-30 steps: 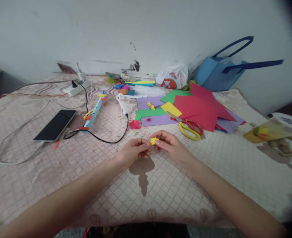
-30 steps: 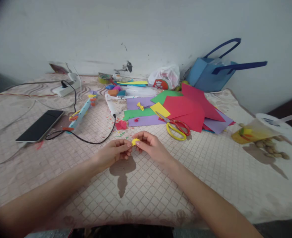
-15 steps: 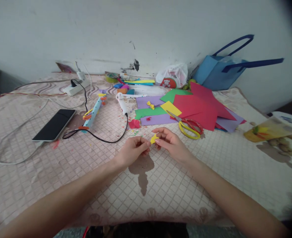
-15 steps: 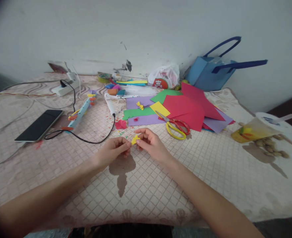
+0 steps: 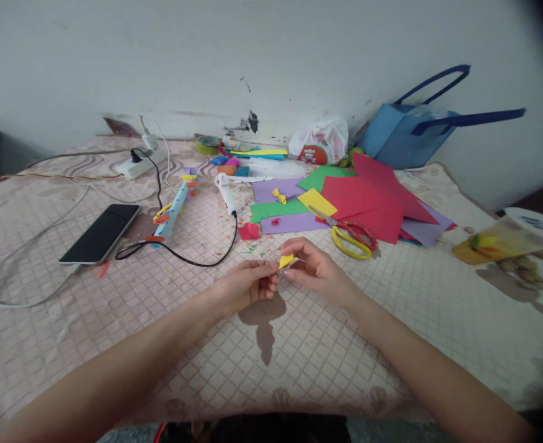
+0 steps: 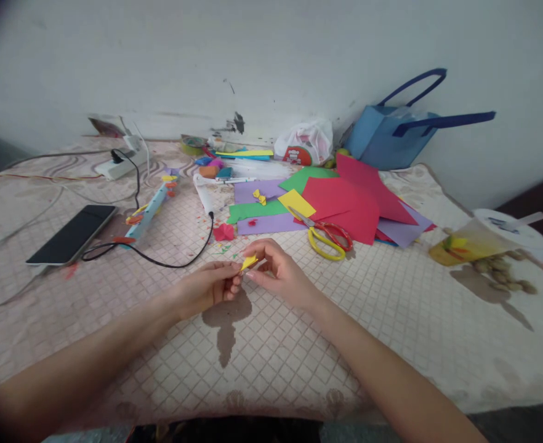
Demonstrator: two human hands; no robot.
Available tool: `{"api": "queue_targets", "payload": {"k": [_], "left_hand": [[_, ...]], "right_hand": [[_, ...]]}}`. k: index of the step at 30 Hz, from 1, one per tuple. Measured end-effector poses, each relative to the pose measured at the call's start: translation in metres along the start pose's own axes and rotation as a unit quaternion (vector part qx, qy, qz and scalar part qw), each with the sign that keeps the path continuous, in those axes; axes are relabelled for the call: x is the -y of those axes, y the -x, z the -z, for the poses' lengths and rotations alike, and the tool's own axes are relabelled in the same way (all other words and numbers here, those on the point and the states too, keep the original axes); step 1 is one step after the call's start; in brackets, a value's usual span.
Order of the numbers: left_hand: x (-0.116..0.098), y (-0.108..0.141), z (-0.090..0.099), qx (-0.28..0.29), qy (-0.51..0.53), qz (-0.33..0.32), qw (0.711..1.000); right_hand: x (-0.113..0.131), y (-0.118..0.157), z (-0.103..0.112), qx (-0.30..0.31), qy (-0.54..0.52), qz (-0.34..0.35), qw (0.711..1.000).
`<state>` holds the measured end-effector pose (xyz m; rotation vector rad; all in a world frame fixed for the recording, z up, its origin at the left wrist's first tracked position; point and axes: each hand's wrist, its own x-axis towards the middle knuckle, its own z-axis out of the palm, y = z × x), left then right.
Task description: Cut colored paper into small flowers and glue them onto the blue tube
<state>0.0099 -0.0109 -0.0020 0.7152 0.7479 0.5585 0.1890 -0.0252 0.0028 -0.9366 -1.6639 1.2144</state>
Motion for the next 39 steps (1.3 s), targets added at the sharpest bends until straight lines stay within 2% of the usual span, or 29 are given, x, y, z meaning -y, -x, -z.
{"api": "queue_targets", "payload": {"k": [2, 3, 7, 10, 15, 20, 23, 30, 39], "left_hand": [[0.001, 0.000, 0.000, 0.017, 0.011, 0.022, 1.000], [0.001, 0.000, 0.000, 0.015, -0.002, 0.012, 1.000], [0.004, -0.001, 0.002, -0.027, -0.107, -0.098, 0.989], [0.003, -0.001, 0.002, -0.048, -0.173, -0.131, 0.975], [0.003, -0.001, 0.000, -0.059, -0.141, -0.101, 0.983], [0.006, 0.000, 0.002, -0.032, -0.108, -0.088, 0.990], [0.006, 0.000, 0.003, -0.019, -0.100, -0.086, 0.991], [0.005, 0.000, 0.001, -0.026, -0.039, -0.049, 0.998], [0.007, -0.001, 0.004, -0.006, -0.021, -0.023, 0.999]], "right_hand": [[0.000, 0.000, 0.001, -0.002, 0.022, 0.001, 1.000], [-0.001, 0.000, 0.001, -0.006, 0.026, -0.008, 1.000], [-0.006, 0.000, 0.001, -0.041, 0.008, -0.056, 0.998], [-0.007, -0.001, 0.000, -0.050, -0.014, -0.075, 0.996], [-0.008, -0.002, 0.000, -0.057, -0.073, -0.088, 0.992], [-0.013, -0.001, 0.000, -0.055, -0.130, -0.109, 0.984], [-0.014, -0.001, 0.001, -0.056, -0.130, -0.107, 0.984], [-0.007, -0.001, -0.001, -0.067, 0.000, -0.051, 0.996], [-0.005, 0.004, -0.006, -0.086, 0.109, 0.001, 0.990]]}}
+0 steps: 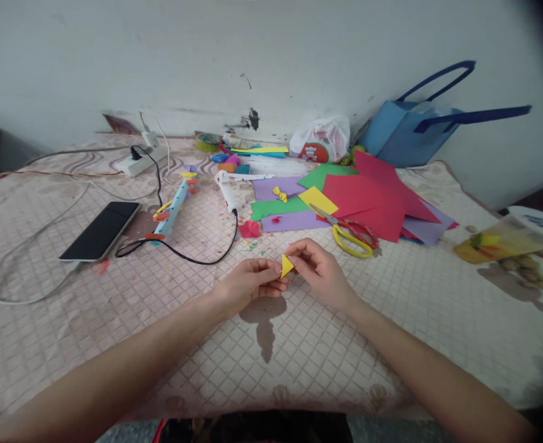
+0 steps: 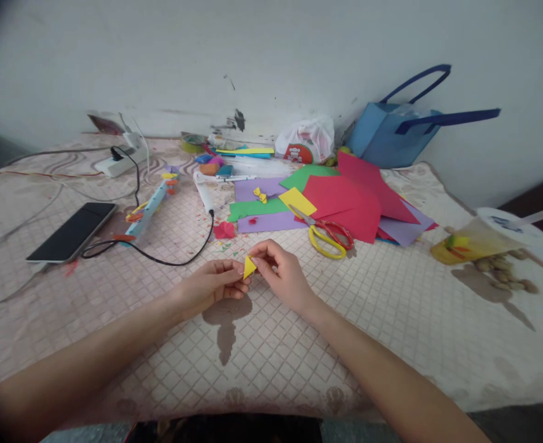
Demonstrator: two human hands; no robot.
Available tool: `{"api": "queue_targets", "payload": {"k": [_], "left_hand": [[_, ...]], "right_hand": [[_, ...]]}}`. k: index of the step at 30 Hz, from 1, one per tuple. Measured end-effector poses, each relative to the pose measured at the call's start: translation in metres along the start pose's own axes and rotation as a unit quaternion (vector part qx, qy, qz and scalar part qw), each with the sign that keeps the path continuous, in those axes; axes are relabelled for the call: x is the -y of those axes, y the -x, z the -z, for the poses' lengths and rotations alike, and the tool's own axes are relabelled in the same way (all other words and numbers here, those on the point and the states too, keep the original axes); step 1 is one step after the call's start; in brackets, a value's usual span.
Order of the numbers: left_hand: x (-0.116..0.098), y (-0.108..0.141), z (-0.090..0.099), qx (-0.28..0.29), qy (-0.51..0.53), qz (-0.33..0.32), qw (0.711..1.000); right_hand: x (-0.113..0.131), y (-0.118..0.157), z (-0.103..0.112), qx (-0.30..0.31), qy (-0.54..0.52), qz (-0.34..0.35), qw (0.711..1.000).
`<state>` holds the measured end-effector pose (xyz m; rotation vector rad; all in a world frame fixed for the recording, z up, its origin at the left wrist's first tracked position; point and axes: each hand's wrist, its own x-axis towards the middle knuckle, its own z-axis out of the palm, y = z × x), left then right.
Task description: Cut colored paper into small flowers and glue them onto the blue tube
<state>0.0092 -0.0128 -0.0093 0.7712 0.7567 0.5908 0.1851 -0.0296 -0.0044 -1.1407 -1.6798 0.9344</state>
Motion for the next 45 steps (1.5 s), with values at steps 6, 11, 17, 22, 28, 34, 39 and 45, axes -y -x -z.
{"api": "queue_targets", "payload": {"k": [6, 11, 17, 22, 28, 34, 39, 45], "left_hand": [[0.001, 0.000, -0.001, -0.015, -0.042, -0.032, 0.998], [0.002, 0.000, -0.004, -0.040, -0.114, -0.076, 0.990], [-0.001, 0.001, -0.006, -0.079, -0.158, -0.109, 0.978], [-0.004, 0.000, -0.004, -0.115, -0.117, -0.109, 0.981], [-0.003, -0.006, 0.001, -0.104, -0.097, -0.120, 0.983], [-0.006, -0.006, 0.003, -0.114, -0.058, -0.131, 0.983], [-0.009, -0.004, 0.006, -0.115, -0.035, -0.138, 0.983], [-0.009, -0.003, 0.002, -0.109, -0.065, -0.161, 0.979]], "right_hand": [[0.000, -0.002, 0.001, 0.009, -0.038, -0.021, 0.999], [-0.006, -0.004, 0.000, 0.021, -0.087, -0.045, 0.995], [-0.005, -0.009, 0.001, 0.014, -0.063, -0.041, 0.997], [-0.028, -0.025, 0.066, -0.161, 0.212, 0.000, 0.964], [-0.079, -0.031, 0.141, -0.123, 0.455, -0.127, 0.873], [-0.090, -0.030, 0.148, -0.107, 0.419, -0.133, 0.892], [-0.071, -0.027, 0.148, -0.126, 0.344, -0.108, 0.924], [-0.020, -0.021, 0.066, -0.112, -0.121, -0.126, 0.978]]}}
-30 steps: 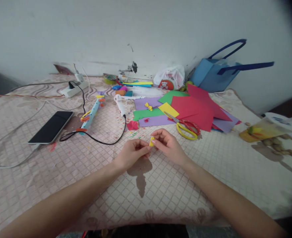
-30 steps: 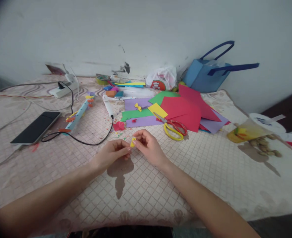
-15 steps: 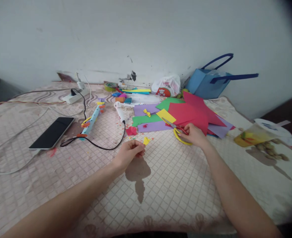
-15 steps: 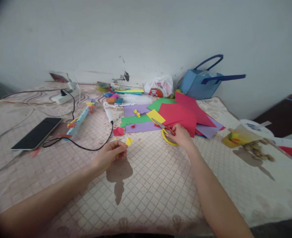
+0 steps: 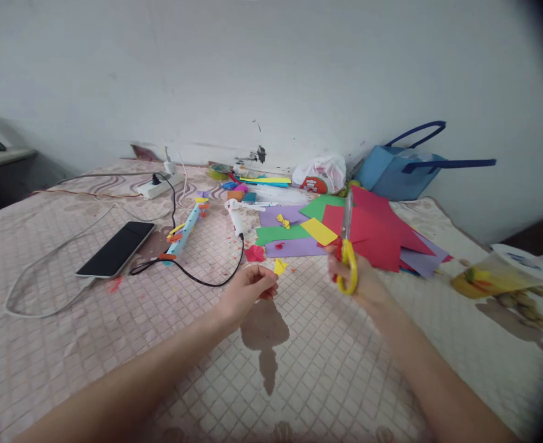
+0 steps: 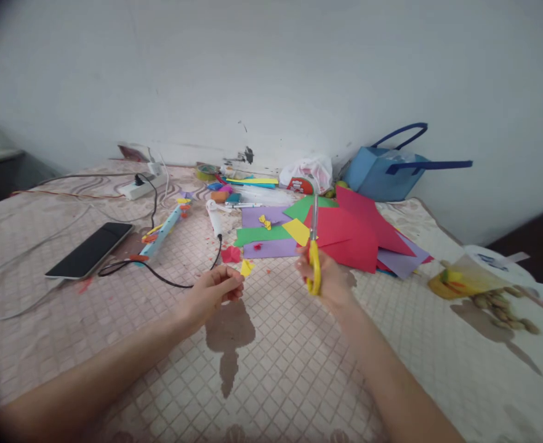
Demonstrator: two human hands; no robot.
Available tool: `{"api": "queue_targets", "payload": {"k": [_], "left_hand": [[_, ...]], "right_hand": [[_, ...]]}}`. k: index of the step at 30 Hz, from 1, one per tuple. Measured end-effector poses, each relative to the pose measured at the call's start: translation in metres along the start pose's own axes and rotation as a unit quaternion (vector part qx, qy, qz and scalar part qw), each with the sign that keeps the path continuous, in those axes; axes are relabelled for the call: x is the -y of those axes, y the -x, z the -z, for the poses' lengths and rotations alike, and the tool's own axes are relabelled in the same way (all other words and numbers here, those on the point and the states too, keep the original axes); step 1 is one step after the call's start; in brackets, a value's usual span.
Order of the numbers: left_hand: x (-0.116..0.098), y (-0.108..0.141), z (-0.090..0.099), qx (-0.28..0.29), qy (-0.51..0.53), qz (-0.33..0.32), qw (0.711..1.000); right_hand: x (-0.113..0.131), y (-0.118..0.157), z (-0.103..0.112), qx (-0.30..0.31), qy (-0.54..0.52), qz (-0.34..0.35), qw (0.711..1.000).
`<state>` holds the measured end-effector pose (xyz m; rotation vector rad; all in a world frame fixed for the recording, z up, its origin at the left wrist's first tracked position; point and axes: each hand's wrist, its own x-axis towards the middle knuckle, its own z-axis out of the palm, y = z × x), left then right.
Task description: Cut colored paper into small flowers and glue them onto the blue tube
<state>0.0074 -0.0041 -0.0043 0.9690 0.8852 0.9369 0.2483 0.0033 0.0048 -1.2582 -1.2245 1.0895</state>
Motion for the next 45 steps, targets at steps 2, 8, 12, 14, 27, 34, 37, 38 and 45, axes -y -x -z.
{"api": "queue_targets", "payload": {"k": [2, 8, 12, 14, 27, 34, 37, 38, 45], "left_hand": [[0.000, 0.001, -0.005, 0.007, -0.024, -0.011, 1.000], [0.003, -0.003, -0.020, 0.045, -0.086, -0.053, 0.994], [0.001, -0.008, -0.023, 0.039, -0.147, -0.080, 0.985], [-0.004, -0.010, -0.024, 0.047, -0.156, -0.089, 0.983], [-0.044, -0.008, -0.026, -0.020, 0.044, -0.118, 0.992], [-0.045, -0.005, -0.025, -0.042, 0.094, -0.162, 0.981], [-0.047, -0.004, -0.025, -0.051, 0.115, -0.171, 0.977], [-0.047, -0.004, -0.025, -0.054, 0.120, -0.175, 0.976], [-0.042, -0.005, -0.023, -0.048, 0.106, -0.175, 0.978]], "right_hand": [[0.002, 0.012, -0.034, 0.026, -0.073, -0.007, 0.997], [0.001, 0.027, -0.068, 0.060, -0.128, -0.024, 0.990], [0.004, 0.028, -0.063, 0.052, -0.130, -0.016, 0.990], [0.006, 0.028, -0.061, 0.042, -0.118, -0.011, 0.992], [0.023, 0.045, -0.052, 0.199, 0.116, -0.010, 0.973], [0.032, 0.051, -0.062, 0.195, 0.148, -0.004, 0.969], [0.031, 0.052, -0.062, 0.185, 0.175, 0.022, 0.967], [0.032, 0.052, -0.062, 0.181, 0.184, 0.029, 0.966], [0.030, 0.053, -0.065, 0.178, 0.209, 0.047, 0.961]]}}
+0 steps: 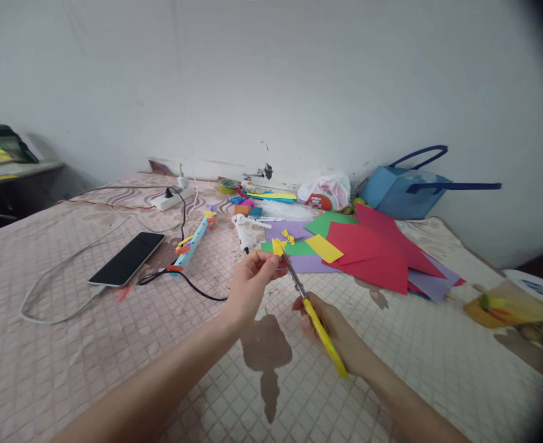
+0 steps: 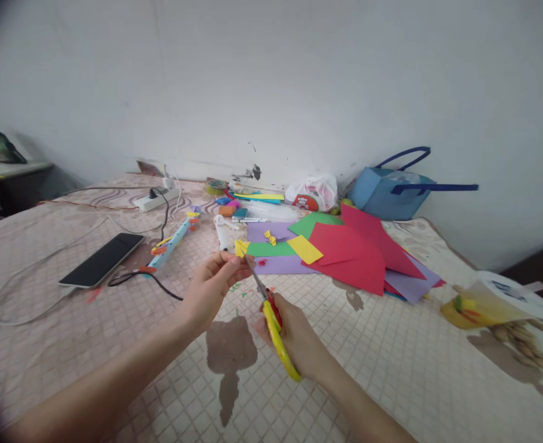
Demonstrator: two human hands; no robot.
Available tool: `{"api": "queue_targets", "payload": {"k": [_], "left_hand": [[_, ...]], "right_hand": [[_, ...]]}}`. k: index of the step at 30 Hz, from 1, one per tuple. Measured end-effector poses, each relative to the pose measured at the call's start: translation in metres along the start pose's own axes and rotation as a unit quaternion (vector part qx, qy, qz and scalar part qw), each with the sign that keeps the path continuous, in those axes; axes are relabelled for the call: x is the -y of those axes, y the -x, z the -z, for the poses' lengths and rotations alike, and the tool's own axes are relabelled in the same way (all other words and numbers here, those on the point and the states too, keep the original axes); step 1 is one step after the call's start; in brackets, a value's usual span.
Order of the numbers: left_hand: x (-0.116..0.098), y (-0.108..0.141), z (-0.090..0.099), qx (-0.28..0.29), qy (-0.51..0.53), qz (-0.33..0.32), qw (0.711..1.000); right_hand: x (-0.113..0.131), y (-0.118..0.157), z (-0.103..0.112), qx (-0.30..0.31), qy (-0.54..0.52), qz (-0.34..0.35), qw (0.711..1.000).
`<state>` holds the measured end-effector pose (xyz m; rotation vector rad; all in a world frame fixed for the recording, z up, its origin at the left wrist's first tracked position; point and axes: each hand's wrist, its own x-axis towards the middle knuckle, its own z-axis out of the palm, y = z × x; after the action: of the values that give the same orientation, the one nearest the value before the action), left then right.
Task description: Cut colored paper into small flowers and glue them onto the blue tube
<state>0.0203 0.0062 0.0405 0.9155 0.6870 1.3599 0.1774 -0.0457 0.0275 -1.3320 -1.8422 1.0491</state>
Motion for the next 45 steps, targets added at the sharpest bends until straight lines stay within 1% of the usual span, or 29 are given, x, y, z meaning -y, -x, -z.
{"api": "queue_targets", "payload": {"k": [4, 7, 14, 22, 26, 32, 36, 45], "left_hand": [[0.006, 0.002, -0.001, 0.012, -0.018, 0.024, 0.999], [0.008, 0.003, -0.003, 0.008, -0.017, 0.030, 0.999], [0.008, 0.005, -0.004, 0.007, -0.019, 0.028, 0.999], [0.007, 0.005, -0.005, -0.001, -0.017, 0.032, 0.999], [0.009, 0.005, -0.004, 0.000, -0.019, 0.027, 0.999], [0.009, 0.004, -0.004, 0.003, -0.019, 0.027, 0.999], [0.007, 0.003, -0.003, -0.001, -0.037, 0.027, 0.999], [0.004, 0.002, -0.001, 0.012, -0.045, 0.028, 0.999]], "right_hand": [[-0.007, 0.000, 0.000, -0.010, 0.018, 0.012, 1.000], [-0.007, 0.000, 0.000, -0.016, 0.030, 0.010, 0.999], [-0.001, -0.001, -0.001, -0.019, 0.035, 0.001, 0.999], [0.000, -0.001, -0.001, -0.010, 0.024, -0.010, 1.000], [-0.002, -0.002, -0.001, -0.010, 0.030, -0.004, 0.999], [-0.008, -0.002, -0.002, -0.035, 0.050, -0.010, 0.998], [-0.007, -0.002, -0.002, -0.029, 0.045, -0.018, 0.998], [-0.011, -0.003, -0.002, -0.035, 0.075, 0.001, 0.997]]}}
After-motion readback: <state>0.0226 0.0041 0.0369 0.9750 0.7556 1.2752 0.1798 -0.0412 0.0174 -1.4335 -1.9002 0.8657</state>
